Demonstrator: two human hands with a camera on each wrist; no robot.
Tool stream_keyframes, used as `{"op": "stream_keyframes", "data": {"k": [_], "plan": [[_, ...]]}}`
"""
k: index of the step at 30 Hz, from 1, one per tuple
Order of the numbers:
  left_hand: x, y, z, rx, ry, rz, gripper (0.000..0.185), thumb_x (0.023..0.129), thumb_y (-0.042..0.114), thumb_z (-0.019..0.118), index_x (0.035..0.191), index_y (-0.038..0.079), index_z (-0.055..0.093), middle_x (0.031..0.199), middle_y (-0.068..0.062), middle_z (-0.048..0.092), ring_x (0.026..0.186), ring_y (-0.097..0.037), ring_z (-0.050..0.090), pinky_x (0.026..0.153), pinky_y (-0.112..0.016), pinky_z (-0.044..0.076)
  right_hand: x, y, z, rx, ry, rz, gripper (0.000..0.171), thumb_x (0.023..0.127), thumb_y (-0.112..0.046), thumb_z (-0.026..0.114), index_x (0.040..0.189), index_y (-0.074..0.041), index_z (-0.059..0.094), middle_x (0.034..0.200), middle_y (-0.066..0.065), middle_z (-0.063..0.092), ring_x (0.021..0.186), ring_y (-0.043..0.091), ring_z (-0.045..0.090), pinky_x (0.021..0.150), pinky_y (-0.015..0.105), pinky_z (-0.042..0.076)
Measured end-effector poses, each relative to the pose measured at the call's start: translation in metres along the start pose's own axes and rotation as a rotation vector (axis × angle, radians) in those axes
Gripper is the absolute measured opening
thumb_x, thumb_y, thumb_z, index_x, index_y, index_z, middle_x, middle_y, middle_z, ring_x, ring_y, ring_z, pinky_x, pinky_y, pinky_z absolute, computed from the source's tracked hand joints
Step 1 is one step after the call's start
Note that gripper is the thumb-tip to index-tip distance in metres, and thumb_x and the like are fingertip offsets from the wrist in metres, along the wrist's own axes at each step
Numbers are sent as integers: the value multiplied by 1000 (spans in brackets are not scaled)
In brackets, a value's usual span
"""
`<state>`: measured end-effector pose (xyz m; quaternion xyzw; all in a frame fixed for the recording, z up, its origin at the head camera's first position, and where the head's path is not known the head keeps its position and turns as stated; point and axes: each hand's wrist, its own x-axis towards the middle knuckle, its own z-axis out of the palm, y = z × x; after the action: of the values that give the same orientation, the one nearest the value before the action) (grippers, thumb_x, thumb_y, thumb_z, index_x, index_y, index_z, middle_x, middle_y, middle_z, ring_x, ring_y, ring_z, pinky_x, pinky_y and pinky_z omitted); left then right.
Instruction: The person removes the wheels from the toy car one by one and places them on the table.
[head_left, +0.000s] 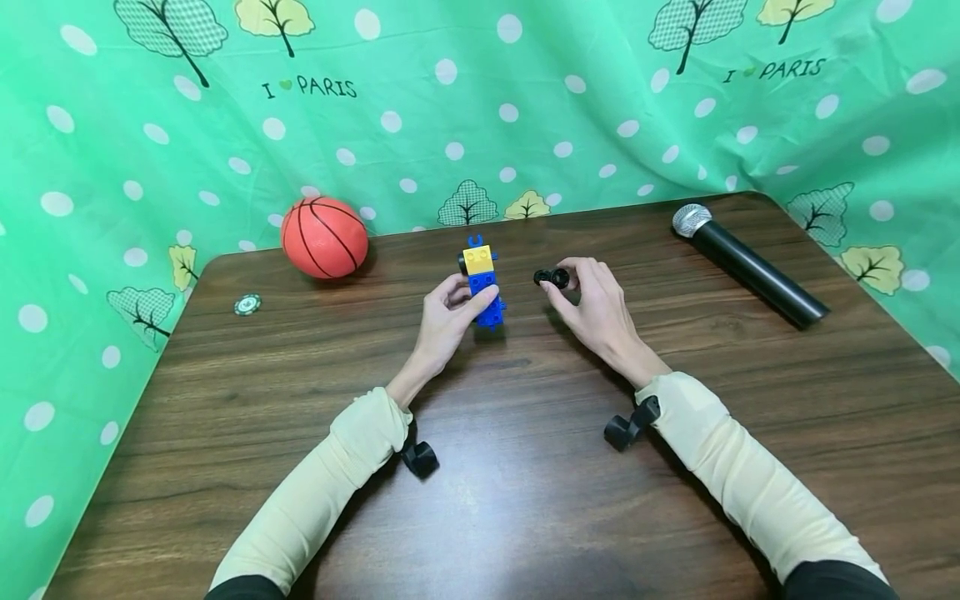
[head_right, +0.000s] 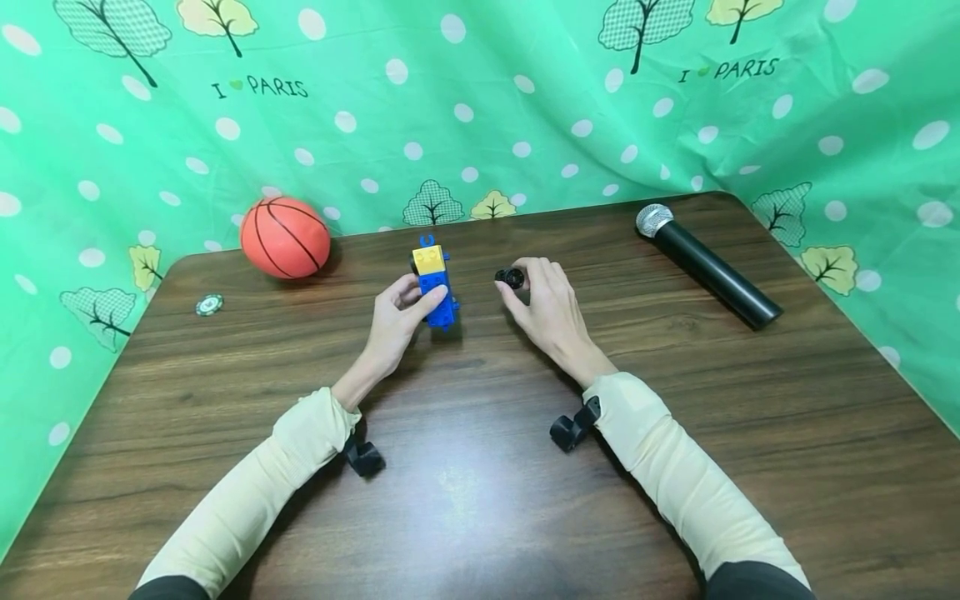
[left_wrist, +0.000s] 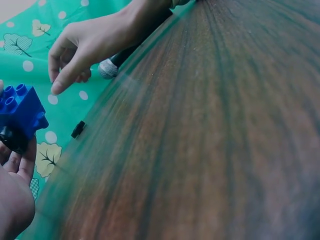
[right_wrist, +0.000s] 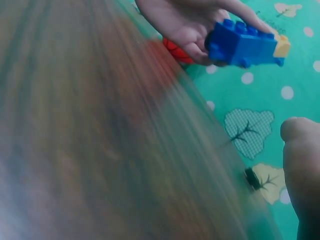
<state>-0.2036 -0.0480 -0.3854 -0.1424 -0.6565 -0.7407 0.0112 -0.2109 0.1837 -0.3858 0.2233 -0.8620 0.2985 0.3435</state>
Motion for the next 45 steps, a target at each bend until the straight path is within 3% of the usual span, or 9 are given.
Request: {"op": "stream_keyframes", "data": {"k": [20, 36, 40, 45], "plan": [[-1, 1, -1, 43, 18, 12, 37, 85, 29, 72, 109, 4, 62, 87, -8, 68, 74, -16, 66, 72, -26, 52, 8, 33, 2, -114, -157, 200, 31, 91, -28, 65, 107, -2, 59, 85, 12, 53, 78, 29, 46, 68, 43, 39], [0, 2, -2, 54, -2, -26, 33, 88, 20, 70, 113, 1, 60, 85, -2, 67, 71, -13, 63, 69, -26, 49, 13, 43, 8, -218, -266, 249, 35, 90, -33, 66, 109, -4, 62, 86, 12, 56, 80, 32, 47, 70, 45, 37], [-5, 15, 1, 54, -12, -32, 29, 89, 14, 67, 113, -1, 59, 84, -2, 66, 69, -12, 61, 65, -30, 47, 13, 42, 7, -225, -296, 263, 37, 90, -34, 66, 110, -3, 63, 90, 13, 55, 85, 34, 46, 70, 46, 37], [-4, 8, 1, 49, -4, -9, 34, 87, 25, 70, 111, 4, 61, 86, -7, 67, 66, -12, 58, 59, -29, 42, 13, 41, 7, -215, -330, 295, 39, 91, -36, 65, 112, -4, 63, 96, 14, 54, 89, 35, 44, 72, 46, 35]]}}
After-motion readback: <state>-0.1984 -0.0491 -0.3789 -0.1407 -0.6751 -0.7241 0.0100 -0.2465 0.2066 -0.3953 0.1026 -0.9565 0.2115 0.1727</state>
